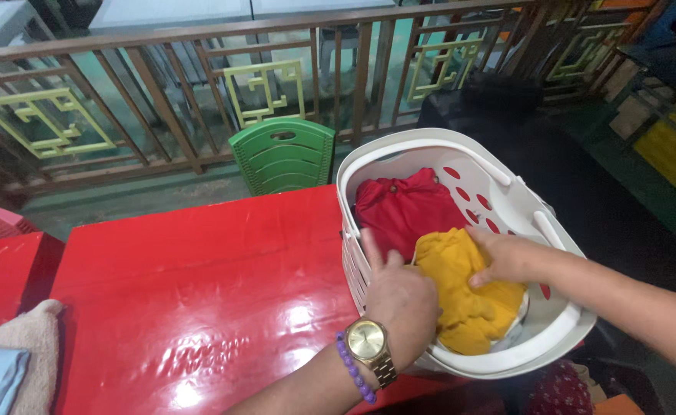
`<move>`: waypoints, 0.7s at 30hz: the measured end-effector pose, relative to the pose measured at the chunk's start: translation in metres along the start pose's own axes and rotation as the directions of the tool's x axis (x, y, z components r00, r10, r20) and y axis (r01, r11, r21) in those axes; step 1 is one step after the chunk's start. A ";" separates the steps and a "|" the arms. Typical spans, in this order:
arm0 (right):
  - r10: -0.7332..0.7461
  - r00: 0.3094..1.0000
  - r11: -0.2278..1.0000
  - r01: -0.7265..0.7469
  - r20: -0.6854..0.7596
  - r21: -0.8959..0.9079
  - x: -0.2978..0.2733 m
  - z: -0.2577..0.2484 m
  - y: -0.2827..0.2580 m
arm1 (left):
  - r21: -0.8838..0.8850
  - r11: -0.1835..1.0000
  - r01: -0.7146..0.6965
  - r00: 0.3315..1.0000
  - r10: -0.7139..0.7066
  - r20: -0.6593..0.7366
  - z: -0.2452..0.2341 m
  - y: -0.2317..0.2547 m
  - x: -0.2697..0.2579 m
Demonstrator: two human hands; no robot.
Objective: The person folds various garments and towels on a red table and places them into a white laundry basket. Items include shirts, pants, and towels of different colors. The person handles each item one at a time, folding them neatly before stacking or placing them in the basket.
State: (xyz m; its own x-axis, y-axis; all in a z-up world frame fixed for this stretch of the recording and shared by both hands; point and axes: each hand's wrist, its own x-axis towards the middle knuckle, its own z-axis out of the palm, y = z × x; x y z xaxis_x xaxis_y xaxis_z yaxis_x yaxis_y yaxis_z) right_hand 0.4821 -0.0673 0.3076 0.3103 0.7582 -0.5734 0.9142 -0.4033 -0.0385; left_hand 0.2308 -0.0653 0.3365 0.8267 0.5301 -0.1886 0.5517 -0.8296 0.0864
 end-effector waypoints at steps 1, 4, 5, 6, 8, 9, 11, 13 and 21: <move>-0.099 0.992 0.991 0.091 -0.074 -0.101 -0.004 0.001 -0.010 | 0.033 0.998 -0.057 0.998 0.057 -0.021 0.002 -0.001 0.001; -0.364 0.928 0.898 0.325 -0.083 -0.297 -0.015 0.009 -0.042 | 0.024 0.989 -0.149 0.988 0.148 0.041 0.003 -0.009 0.012; -0.399 0.916 0.880 0.390 0.022 -0.272 -0.019 0.014 -0.048 | -0.003 0.986 -0.169 0.982 0.169 0.082 0.004 -0.009 0.015; -0.435 0.892 0.859 0.452 0.122 -0.242 -0.020 0.018 -0.054 | -0.003 0.987 -0.160 0.973 0.158 0.170 0.003 -0.009 0.020; -0.546 0.809 0.792 0.583 0.219 -0.181 -0.016 0.026 -0.058 | -0.003 0.990 -0.141 0.929 0.134 0.345 -0.002 -0.009 0.033; -0.596 0.758 0.753 0.642 0.264 -0.145 -0.014 0.032 -0.057 | -0.023 0.989 -0.149 0.923 0.148 0.356 -0.003 -0.008 0.035; -0.620 0.731 0.723 0.673 0.285 -0.153 -0.005 0.042 -0.054 | -0.053 0.985 -0.162 0.911 0.170 0.375 -0.006 -0.010 0.036; -0.612 0.720 0.695 0.687 0.329 -0.210 0.006 0.055 -0.056 | -0.024 0.989 -0.148 0.909 0.146 0.391 -0.008 -0.010 0.038; 0.184 0.982 0.979 -0.179 0.039 -0.100 -0.007 0.089 -0.150 | -0.037 0.990 -0.137 0.982 0.140 0.127 0.007 -0.003 0.055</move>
State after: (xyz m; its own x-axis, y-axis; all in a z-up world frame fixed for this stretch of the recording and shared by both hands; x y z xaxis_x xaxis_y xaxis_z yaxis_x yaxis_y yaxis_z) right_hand 0.3199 -0.0576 0.2443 0.4629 0.6506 -0.6020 0.8651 -0.4795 0.1470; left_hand 0.2740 -0.0352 0.3188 0.8751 0.3820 -0.2969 0.4373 -0.8872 0.1474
